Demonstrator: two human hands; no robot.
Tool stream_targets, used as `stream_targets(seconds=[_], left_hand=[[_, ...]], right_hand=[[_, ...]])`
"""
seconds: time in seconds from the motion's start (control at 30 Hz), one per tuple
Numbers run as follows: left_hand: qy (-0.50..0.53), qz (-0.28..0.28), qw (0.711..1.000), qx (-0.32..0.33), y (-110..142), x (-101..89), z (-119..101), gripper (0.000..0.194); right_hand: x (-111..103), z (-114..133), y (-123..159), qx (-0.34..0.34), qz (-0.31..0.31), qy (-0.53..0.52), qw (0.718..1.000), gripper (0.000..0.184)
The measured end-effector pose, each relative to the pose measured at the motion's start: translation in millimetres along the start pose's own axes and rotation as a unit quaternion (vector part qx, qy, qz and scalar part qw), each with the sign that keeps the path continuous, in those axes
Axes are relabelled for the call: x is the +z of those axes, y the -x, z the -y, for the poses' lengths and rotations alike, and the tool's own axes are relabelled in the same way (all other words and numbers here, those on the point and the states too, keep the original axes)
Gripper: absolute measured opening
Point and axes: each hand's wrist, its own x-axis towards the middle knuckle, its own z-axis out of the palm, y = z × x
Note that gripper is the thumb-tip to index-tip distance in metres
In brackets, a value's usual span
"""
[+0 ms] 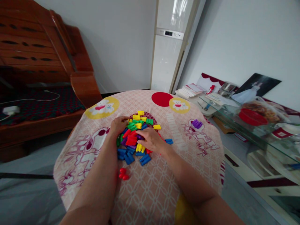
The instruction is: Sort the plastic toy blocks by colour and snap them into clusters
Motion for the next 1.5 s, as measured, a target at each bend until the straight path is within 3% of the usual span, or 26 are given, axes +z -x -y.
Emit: stream_targets(seconds=[0.1,0.2,0.37,0.5,0.6,0.8,0.9,1.03,1.3,1.5], left_hand=[[-0.004,-0.001,1.000,-0.002,0.5,-0.9,-1.7,0.042],[-0.004,-0.005,1.000,0.000,0.5,-1.1,-1.9,0.042],[-0.002,-0.006,1.000,0.003,0.0,-1.1,-0.8,0.044],[-0.009,-0.003,1.000,0.007,-0.5,-1.6,-0.6,0.043],[-0.012,-0.004,1.000,0.005,-0.5,-2.0,-0.8,0.041],[-0.018,-0.002,1.000,0.005,0.3,-2.4,-2.8,0.042],[-0.013,-0.004,1.000,0.004,0.2,-2.3,-3.6,0.041],[-0.003,-0.002,1.000,-0.004,-0.2,-2.8,-3.6,0.039],[-0.007,-0.009,1.000,0.002,-1.1,-2.1,-1.4,0.039],[-0.006,-0.008,1.000,0.004,0.0,-1.0,-0.6,0.040]], right_hand=[[12.2,0.9,-2.1,0.045,-0.026,0.030,0.998,0.024],[9.0,-6.0,-1.2,0.082,-0.085,-0.034,0.992,0.018],[-18.2,-20.3,2.8,0.149,-0.188,-0.194,0.951,0.024],[-42.6,-41.2,8.5,0.231,-0.238,-0.245,0.911,0.027],[-66.0,-67.2,20.8,0.264,-0.295,-0.199,0.896,0.030],[-121.7,-119.2,71.4,0.334,-0.396,0.072,0.852,0.028],[-137.8,-132.6,95.3,0.364,-0.392,0.175,0.827,0.025],[-137.9,-142.2,108.4,0.384,-0.352,0.241,0.819,0.021],[-117.5,-152.7,107.6,0.423,-0.295,0.287,0.807,0.022],[-121.4,-137.4,93.4,0.402,-0.330,0.278,0.807,0.023]])
